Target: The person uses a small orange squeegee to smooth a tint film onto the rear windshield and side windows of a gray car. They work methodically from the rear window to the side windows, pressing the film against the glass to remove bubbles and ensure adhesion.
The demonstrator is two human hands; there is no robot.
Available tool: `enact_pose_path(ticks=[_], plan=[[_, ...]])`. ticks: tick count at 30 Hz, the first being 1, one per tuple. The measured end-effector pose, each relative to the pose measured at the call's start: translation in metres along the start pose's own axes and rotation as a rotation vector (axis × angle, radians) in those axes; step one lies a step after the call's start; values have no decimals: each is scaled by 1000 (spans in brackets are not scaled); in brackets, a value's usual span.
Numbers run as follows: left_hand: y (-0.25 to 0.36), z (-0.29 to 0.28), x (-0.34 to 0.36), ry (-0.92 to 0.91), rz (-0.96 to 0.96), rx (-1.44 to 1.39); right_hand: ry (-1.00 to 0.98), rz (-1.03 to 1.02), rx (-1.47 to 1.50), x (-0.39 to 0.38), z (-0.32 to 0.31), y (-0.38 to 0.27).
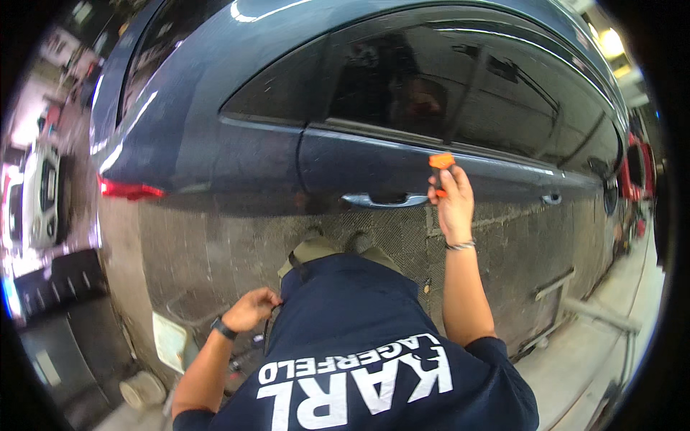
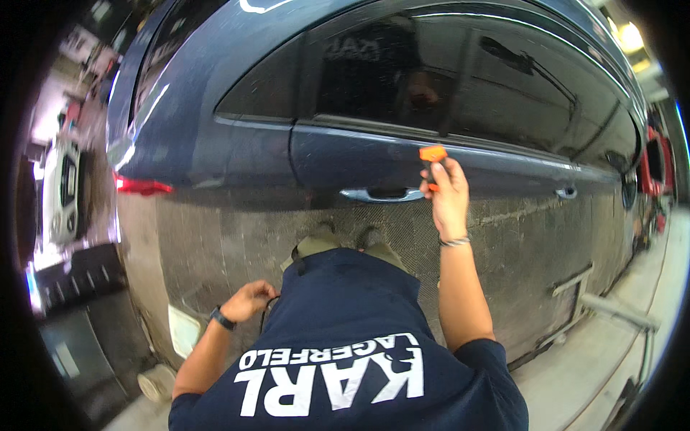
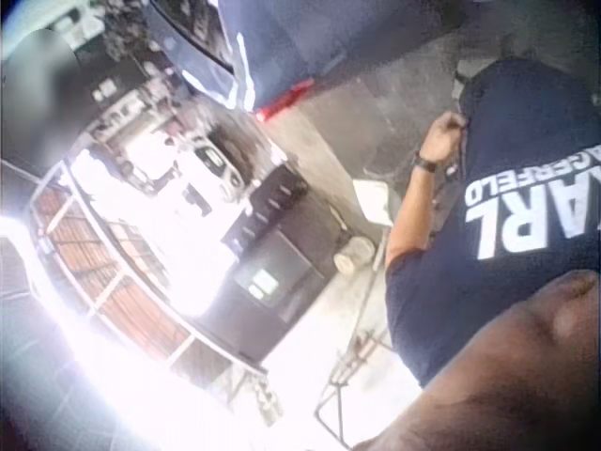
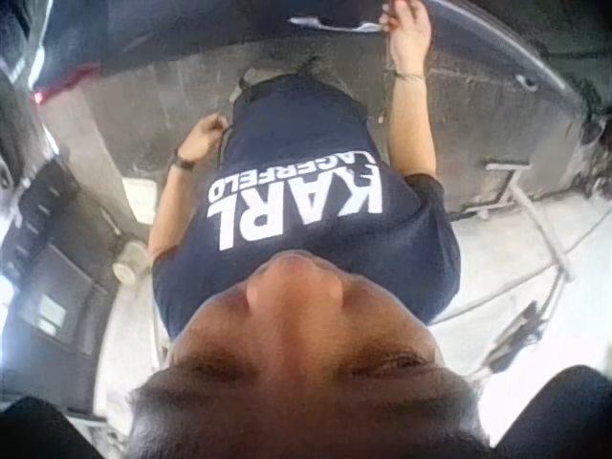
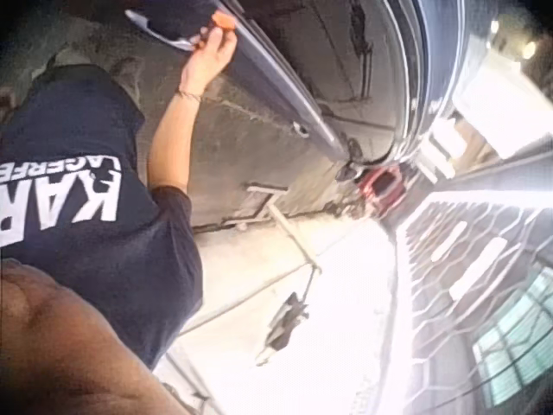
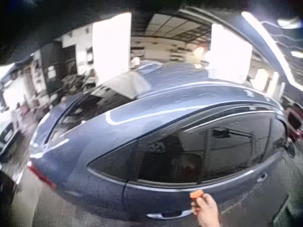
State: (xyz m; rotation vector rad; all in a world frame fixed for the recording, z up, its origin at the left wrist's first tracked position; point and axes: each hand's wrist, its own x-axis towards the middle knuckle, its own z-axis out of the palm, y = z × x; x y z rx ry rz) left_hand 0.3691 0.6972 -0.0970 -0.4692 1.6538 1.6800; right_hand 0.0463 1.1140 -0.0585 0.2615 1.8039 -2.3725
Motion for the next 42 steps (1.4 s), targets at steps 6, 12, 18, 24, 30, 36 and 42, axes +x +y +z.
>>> enact_pose_path(ticks=[6,12,18,24,30,36,42], plan=[[44,-15,4,68,-81,94,28,-255,-368,41,46,-30],[46,-71,14,48,-129,163,155,-367,-502,53,74,-25],[92,-57,1,53,-280,191,157,-274,-306,30,82,-24],[-34,-141,26,-101,-54,187,150,-280,-88,15,76,6],[5,-147,68,-47,-197,252,264,-233,-29,-7,62,5],[92,-101,117,14,-206,453,189,-275,35,-7,63,11],[119,-85,135,5,-185,541,194,-280,43,-17,47,8]])
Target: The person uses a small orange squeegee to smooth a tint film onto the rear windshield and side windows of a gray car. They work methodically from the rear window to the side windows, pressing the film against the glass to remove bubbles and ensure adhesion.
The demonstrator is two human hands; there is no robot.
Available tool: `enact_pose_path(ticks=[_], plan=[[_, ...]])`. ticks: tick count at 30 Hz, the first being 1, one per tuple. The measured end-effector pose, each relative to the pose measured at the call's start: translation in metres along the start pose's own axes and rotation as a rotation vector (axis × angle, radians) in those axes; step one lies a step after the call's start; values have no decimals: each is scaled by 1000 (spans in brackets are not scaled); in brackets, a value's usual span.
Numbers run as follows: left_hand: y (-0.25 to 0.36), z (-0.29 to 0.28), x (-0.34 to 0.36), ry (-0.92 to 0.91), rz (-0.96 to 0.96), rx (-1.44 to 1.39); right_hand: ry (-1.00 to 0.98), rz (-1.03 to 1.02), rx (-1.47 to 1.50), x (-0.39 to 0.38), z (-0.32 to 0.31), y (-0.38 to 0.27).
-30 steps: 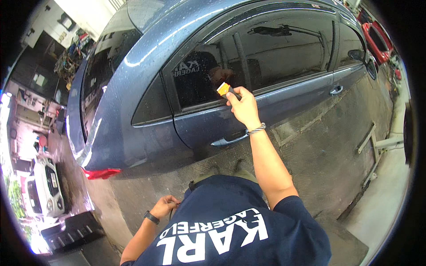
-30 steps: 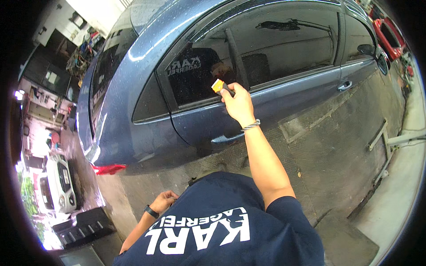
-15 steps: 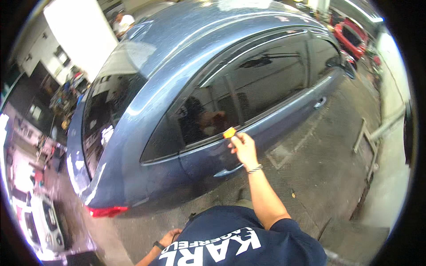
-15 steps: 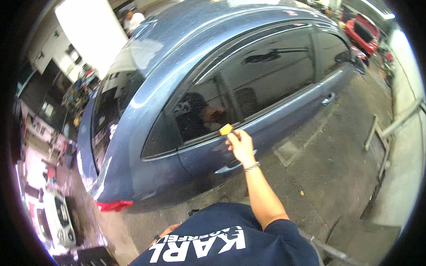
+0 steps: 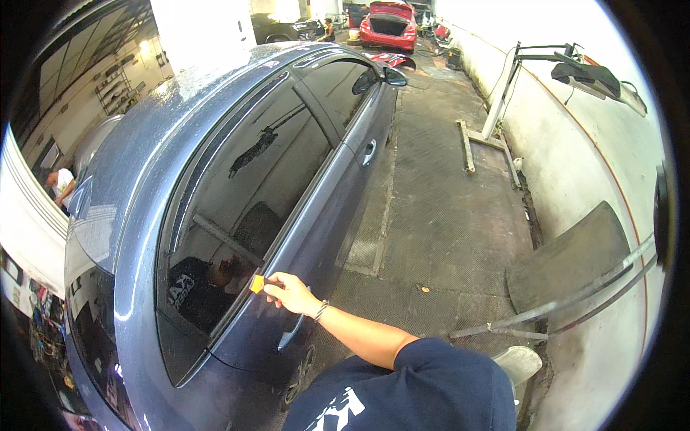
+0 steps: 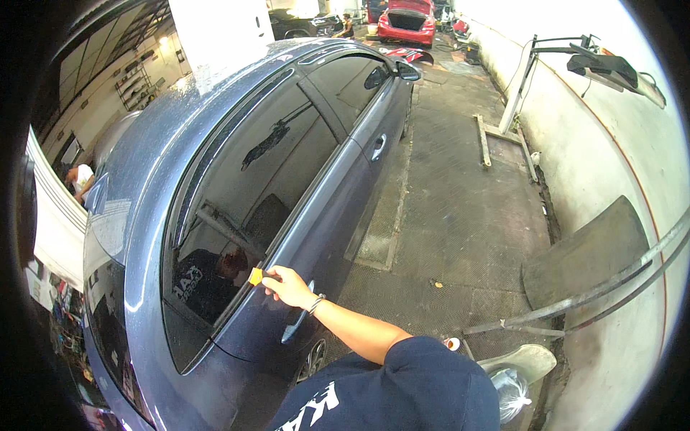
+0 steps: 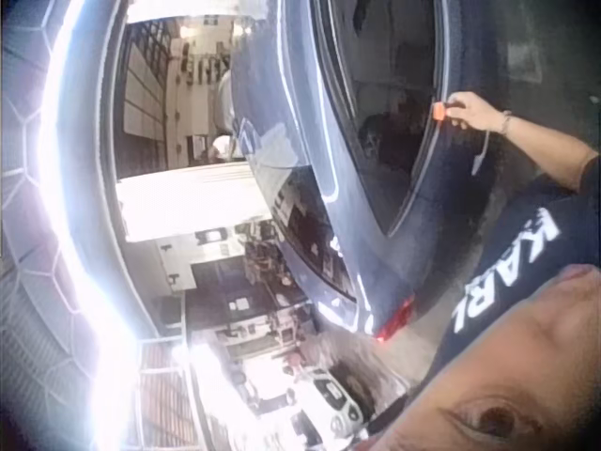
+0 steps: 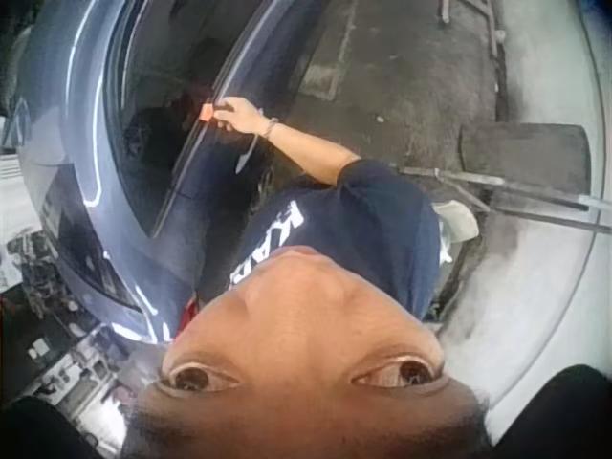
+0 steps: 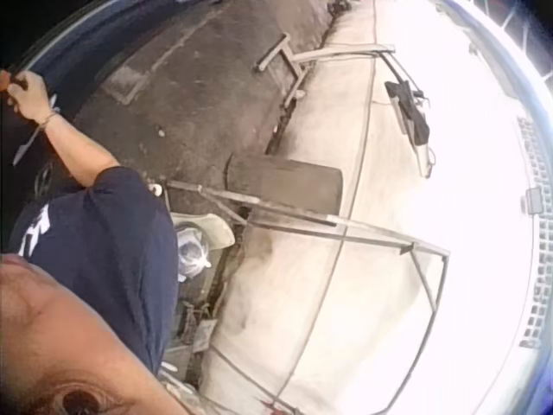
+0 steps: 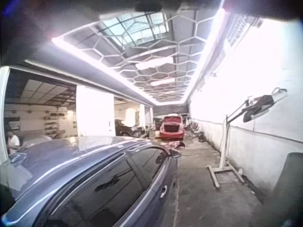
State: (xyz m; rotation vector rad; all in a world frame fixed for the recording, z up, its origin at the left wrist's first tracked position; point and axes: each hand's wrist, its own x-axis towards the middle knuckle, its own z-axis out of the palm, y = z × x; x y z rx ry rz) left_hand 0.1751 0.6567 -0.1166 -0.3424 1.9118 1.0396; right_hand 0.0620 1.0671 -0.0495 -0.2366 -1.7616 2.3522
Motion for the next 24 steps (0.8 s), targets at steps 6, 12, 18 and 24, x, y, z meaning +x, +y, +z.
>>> enact_pose_path(ticks=[6,12,18,24], plan=[[13,1,3,20,7,23,22,27,-17,-5,-19,-3],[16,3,0,42,5,21,61,-16,-5,-6,-34,0],[10,3,-8,72,5,7,40,62,-40,-10,-35,-2],[5,2,-14,102,10,-9,11,84,-63,-8,-22,11]])
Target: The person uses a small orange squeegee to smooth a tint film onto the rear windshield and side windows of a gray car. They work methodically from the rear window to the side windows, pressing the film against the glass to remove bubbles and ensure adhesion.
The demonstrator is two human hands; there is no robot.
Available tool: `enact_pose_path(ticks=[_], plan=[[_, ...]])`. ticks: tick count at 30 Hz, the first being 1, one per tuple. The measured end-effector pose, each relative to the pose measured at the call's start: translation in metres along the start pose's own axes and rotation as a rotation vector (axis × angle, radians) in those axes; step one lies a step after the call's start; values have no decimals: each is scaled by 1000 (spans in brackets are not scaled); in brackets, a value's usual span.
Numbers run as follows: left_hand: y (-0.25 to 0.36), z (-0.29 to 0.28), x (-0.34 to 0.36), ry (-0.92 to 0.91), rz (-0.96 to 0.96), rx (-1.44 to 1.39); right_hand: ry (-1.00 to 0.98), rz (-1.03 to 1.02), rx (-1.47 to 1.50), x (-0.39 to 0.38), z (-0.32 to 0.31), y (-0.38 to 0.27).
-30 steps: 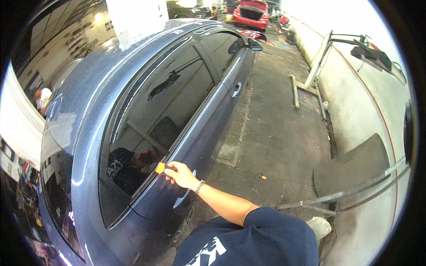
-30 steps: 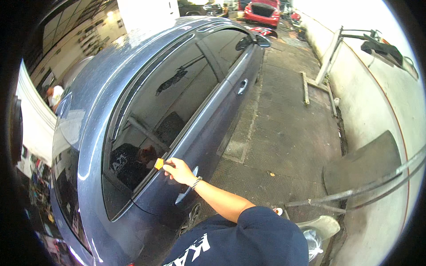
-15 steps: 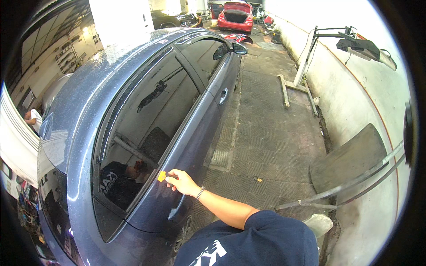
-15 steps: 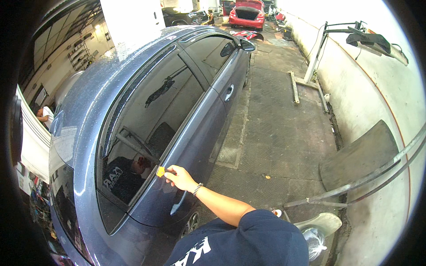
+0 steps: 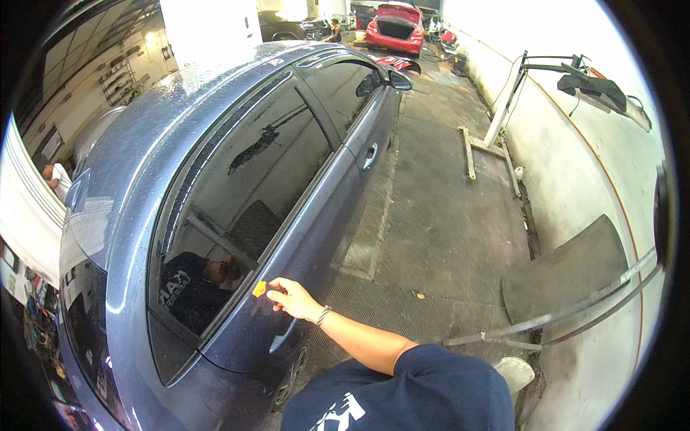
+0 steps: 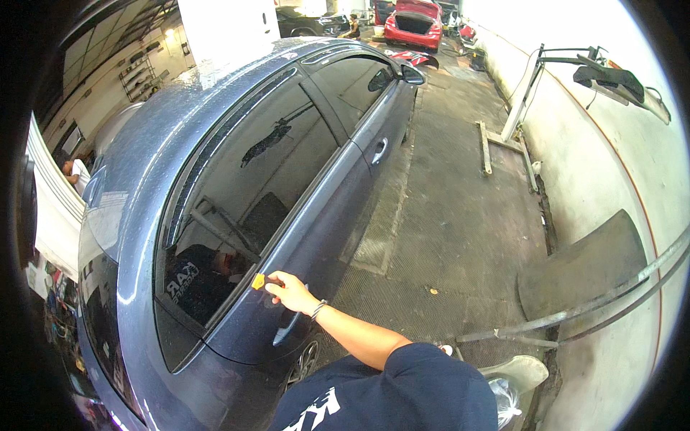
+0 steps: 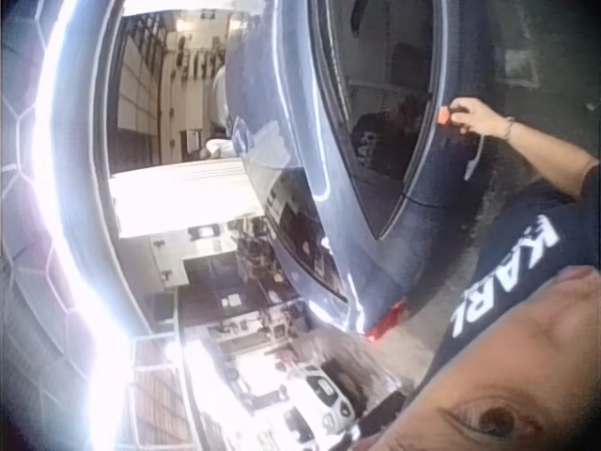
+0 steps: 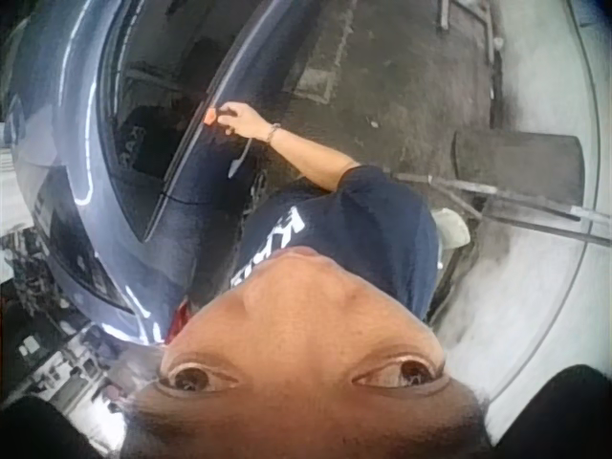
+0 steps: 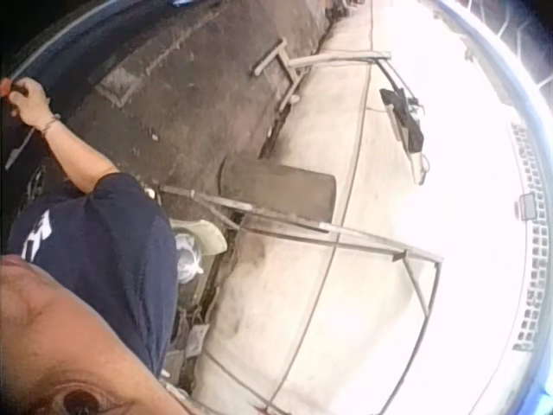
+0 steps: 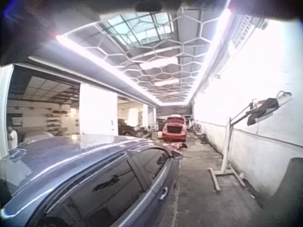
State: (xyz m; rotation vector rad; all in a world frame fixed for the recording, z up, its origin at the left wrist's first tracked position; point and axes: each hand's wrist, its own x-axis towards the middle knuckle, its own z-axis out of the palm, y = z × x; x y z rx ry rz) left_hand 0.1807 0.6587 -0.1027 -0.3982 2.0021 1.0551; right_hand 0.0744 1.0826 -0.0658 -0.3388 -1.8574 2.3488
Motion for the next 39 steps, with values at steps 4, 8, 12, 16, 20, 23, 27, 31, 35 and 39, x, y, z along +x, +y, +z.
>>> enact_pose_path(ticks=[4,8,12,16,20,23,27,31,35,39], plan=[[-4,-4,-8,30,4,-6,-25,15,34,7,7,2],[-10,-13,-18,80,37,-25,-54,-17,50,20,12,-6],[-19,-36,-52,278,325,29,-60,-27,97,22,24,-21],[153,-43,-120,820,1106,359,124,-275,-153,27,34,-26],[246,-115,-120,1171,1353,588,233,-476,-436,37,47,-34],[278,-174,-115,1361,1307,779,289,-523,-582,22,76,-60],[278,-238,-64,1404,1072,904,296,-683,-695,20,102,-47],[266,-247,-27,1374,1034,798,339,-633,-752,25,111,-18],[269,-240,-25,1420,1073,759,392,-675,-737,35,115,-12],[266,-236,-26,1397,1062,731,394,-720,-736,58,118,-44]])
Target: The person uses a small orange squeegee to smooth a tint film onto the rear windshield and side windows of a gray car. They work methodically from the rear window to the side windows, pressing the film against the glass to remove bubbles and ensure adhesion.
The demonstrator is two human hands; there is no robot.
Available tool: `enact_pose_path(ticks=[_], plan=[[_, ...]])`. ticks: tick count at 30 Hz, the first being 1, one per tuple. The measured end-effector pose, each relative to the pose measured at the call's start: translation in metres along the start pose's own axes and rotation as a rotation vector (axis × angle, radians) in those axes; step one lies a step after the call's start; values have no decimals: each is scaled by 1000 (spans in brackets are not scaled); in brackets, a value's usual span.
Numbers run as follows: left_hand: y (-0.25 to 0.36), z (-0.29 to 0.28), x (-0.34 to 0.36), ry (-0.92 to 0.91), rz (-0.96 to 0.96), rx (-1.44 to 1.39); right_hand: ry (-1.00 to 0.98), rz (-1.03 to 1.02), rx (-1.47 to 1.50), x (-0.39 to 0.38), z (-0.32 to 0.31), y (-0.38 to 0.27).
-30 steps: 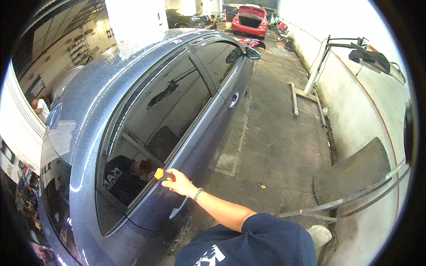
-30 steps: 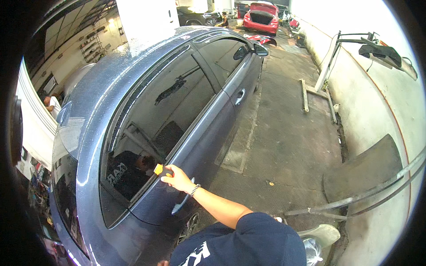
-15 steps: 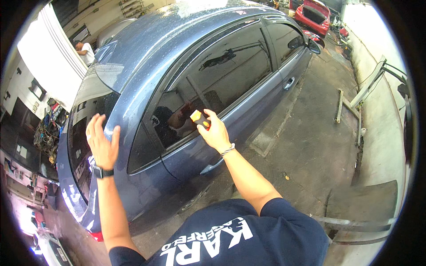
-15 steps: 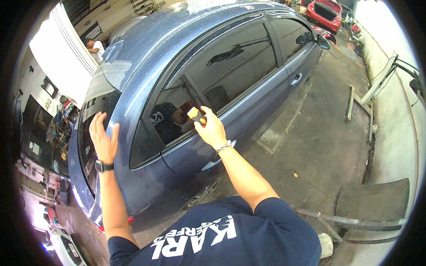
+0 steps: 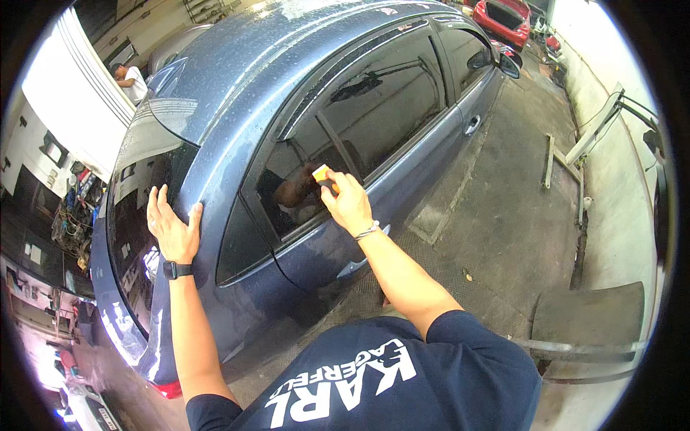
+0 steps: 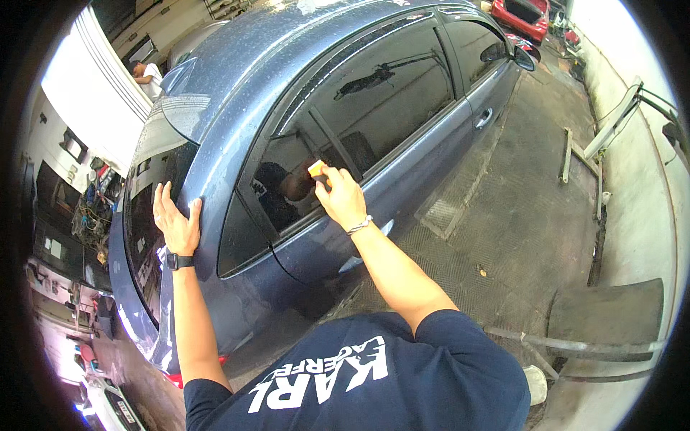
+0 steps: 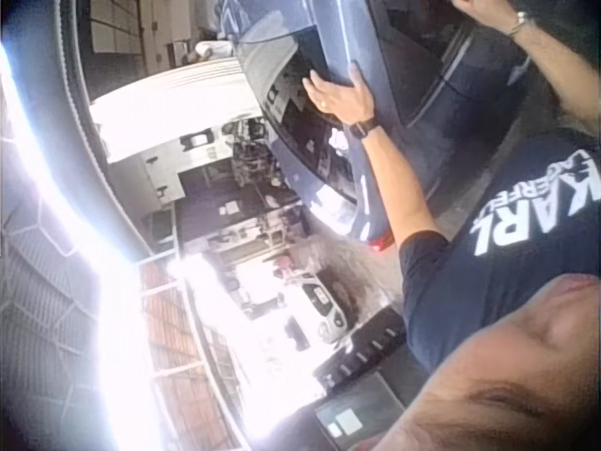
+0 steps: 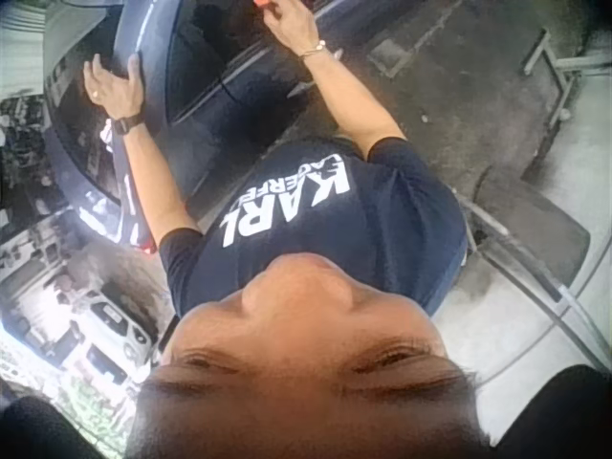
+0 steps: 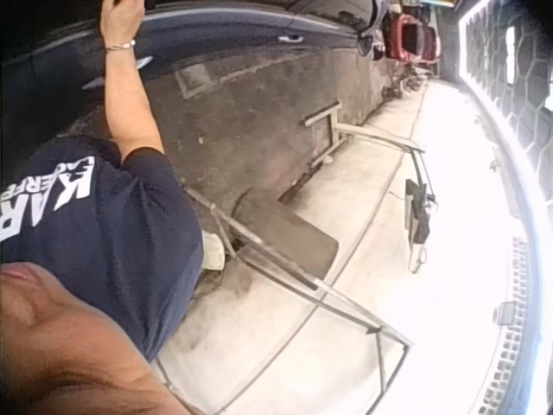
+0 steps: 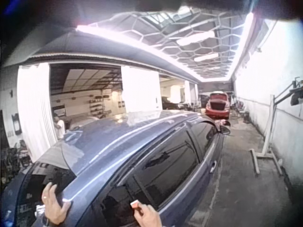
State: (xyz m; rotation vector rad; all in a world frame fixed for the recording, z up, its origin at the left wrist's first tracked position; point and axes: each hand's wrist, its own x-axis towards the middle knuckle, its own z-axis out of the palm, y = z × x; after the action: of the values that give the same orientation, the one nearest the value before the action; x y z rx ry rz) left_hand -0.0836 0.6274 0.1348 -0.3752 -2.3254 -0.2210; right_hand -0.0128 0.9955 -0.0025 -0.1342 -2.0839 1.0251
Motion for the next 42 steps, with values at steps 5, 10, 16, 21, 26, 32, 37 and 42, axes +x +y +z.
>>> enact_pose_path(ticks=[5,10,16,21,26,32,37,42], plan=[[0,-4,0,-6,-15,-5,37,-60,-35,57,-3,-13],[-2,-3,0,19,-22,-36,41,-58,-18,93,-2,-28],[-1,-1,0,34,-14,-22,59,-92,-21,109,1,-28],[-2,1,-2,40,-33,-18,-15,-61,21,84,-7,-22],[0,-1,-1,35,-48,-9,23,-106,-20,105,-4,-28],[0,-3,-3,62,-50,-48,-9,-104,12,94,-3,-22],[3,-5,-1,49,-64,-37,-62,-94,-19,68,-15,-15],[3,-5,0,58,-61,-39,-39,-186,-27,116,-10,-37]])
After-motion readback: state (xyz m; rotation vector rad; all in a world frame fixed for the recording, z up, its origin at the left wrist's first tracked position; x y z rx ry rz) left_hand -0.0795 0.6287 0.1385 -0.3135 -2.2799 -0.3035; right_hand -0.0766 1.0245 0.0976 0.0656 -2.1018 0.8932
